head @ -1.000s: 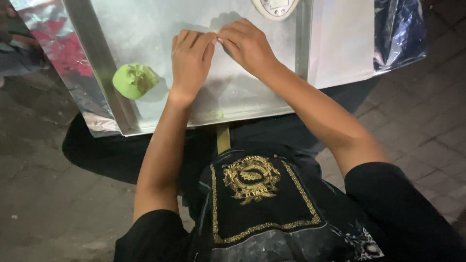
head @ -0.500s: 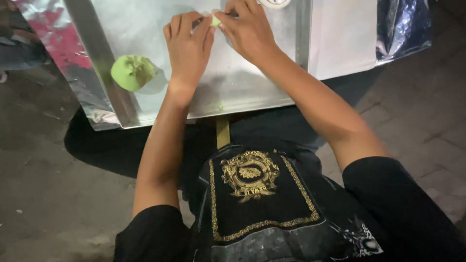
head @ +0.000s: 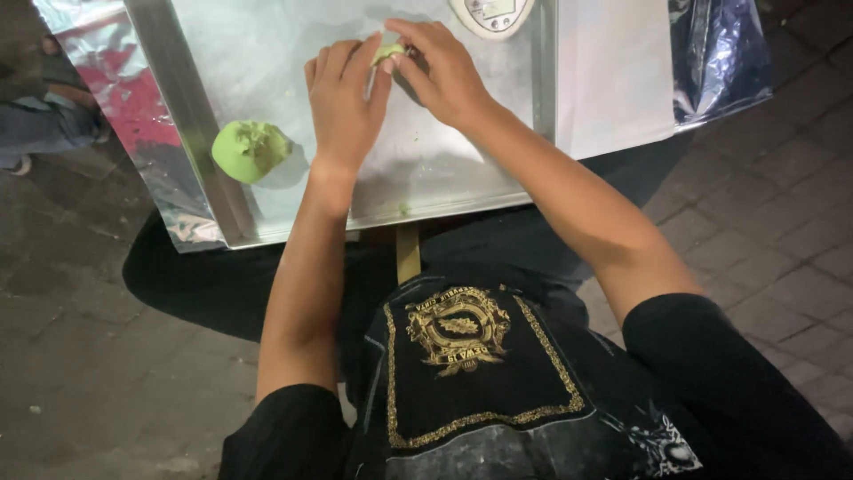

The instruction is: Shaping small pieces of green dough and placing them on a tray

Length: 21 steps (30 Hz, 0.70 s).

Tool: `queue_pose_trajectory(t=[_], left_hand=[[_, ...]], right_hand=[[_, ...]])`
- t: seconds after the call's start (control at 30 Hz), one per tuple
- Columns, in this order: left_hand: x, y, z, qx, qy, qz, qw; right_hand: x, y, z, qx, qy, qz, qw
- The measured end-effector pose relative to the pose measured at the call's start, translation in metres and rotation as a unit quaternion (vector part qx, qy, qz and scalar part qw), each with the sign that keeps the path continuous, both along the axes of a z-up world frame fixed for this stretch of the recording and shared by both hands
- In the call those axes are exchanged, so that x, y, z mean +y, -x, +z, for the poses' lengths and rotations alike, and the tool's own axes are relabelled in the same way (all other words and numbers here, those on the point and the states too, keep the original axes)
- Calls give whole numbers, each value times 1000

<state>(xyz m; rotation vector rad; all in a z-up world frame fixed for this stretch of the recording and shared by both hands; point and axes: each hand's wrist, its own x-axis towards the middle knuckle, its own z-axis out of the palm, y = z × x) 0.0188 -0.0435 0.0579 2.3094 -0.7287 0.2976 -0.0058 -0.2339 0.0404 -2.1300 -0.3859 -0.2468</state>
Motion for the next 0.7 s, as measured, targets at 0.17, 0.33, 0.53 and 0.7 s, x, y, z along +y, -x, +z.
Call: queue_pose_trajectory(t=[0.17,0.33,0.53,0.7], left_hand=[[16,2,-1,-129,-72,-7,989],[13,8,-9,-39,-153,39,987],[-17,21,-9,100,-317,37,942],[-33,-18,-16,122,-315,-22,941]], right_hand=[[20,-4,-7,-71,116,-51,989],[23,0,2,-83,166,-70,980],[9,6,-8,-2,-52,-144,988],[11,12,5,3,-155,-172,973]])
